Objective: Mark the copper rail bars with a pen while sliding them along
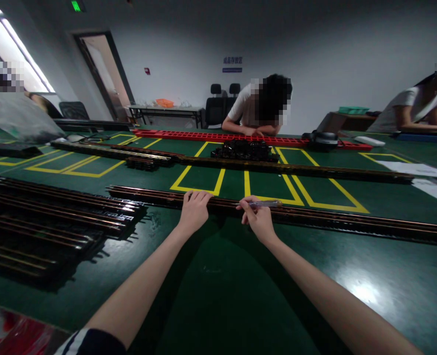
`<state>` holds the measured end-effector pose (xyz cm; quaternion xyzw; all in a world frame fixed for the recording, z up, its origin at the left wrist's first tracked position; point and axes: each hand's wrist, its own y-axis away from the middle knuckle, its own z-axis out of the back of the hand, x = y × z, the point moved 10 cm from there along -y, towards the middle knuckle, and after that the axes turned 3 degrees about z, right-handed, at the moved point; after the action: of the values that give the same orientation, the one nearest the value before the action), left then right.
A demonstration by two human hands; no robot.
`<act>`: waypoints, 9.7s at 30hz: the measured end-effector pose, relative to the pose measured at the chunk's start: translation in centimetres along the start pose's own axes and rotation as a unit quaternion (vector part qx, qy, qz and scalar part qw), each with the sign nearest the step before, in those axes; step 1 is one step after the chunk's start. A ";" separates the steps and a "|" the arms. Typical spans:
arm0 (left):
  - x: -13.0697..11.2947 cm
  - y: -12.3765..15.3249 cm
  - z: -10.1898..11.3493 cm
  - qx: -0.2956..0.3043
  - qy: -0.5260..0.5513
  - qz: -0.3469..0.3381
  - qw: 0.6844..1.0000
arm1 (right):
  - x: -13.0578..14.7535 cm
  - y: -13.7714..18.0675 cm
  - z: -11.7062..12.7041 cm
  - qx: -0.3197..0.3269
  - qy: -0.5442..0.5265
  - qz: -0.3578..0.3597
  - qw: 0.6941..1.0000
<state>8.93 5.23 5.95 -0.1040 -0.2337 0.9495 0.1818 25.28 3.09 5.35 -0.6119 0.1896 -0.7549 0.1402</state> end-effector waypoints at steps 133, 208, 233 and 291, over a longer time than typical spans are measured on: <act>0.9 0.2 0.0 0.008 0.055 0.009 0.998 | -0.2 0.2 0.7 -0.025 0.028 -0.001 0.999; 1.3 0.0 -0.4 0.013 0.059 0.010 0.998 | -0.1 0.1 0.7 -0.027 0.036 0.010 0.999; 1.2 0.1 -0.5 0.020 0.055 0.009 0.998 | -0.3 0.1 0.6 -0.023 0.037 0.003 0.999; 0.8 0.1 -1.1 0.009 0.003 -0.025 1.000 | -0.3 0.1 0.6 -0.023 0.029 0.009 0.999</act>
<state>8.47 5.96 4.84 -0.0993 -0.2269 0.9465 0.2067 25.91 3.05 5.18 -0.5911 0.2161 -0.7665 0.1276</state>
